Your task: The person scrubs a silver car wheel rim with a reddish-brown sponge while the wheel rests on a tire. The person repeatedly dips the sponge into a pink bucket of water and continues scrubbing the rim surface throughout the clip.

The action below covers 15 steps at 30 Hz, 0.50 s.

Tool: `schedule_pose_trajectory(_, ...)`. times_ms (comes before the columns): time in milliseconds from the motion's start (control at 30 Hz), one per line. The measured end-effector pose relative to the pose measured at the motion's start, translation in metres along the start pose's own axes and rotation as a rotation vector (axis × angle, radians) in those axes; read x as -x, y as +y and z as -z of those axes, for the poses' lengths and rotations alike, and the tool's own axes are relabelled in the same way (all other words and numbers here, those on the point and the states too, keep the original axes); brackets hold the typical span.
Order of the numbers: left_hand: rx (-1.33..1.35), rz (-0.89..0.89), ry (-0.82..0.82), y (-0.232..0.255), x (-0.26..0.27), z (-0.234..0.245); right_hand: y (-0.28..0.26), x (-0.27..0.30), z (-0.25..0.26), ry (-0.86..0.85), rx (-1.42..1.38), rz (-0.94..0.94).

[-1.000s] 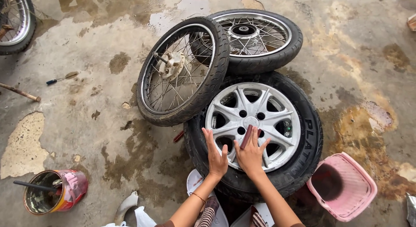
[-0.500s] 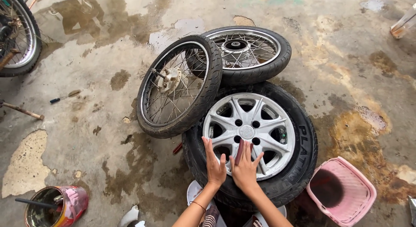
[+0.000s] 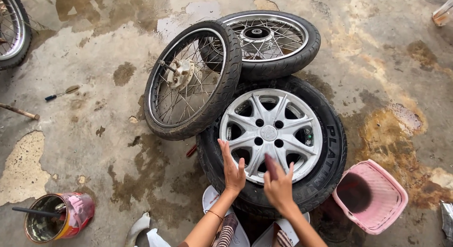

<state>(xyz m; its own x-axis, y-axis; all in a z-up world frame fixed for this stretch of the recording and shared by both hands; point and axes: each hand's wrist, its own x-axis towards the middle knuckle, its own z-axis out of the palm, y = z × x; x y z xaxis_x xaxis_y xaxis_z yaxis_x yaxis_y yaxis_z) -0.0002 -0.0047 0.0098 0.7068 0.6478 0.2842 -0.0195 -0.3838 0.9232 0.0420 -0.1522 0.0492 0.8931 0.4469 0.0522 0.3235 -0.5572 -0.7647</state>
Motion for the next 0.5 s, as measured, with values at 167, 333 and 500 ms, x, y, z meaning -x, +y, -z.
schedule_pose_trajectory(167,0.002,0.002,-0.009,0.004,0.000,0.001,0.043,-0.033,-0.022,0.048,0.437,0.229)
schedule_pose_trajectory(333,-0.006,0.004,-0.008,0.002,0.000,0.001,0.043,-0.018,-0.046,0.030,0.643,0.293)
schedule_pose_trajectory(500,-0.015,0.008,-0.014,0.003,0.000,0.001,0.033,0.011,-0.062,0.043,0.526,0.342)
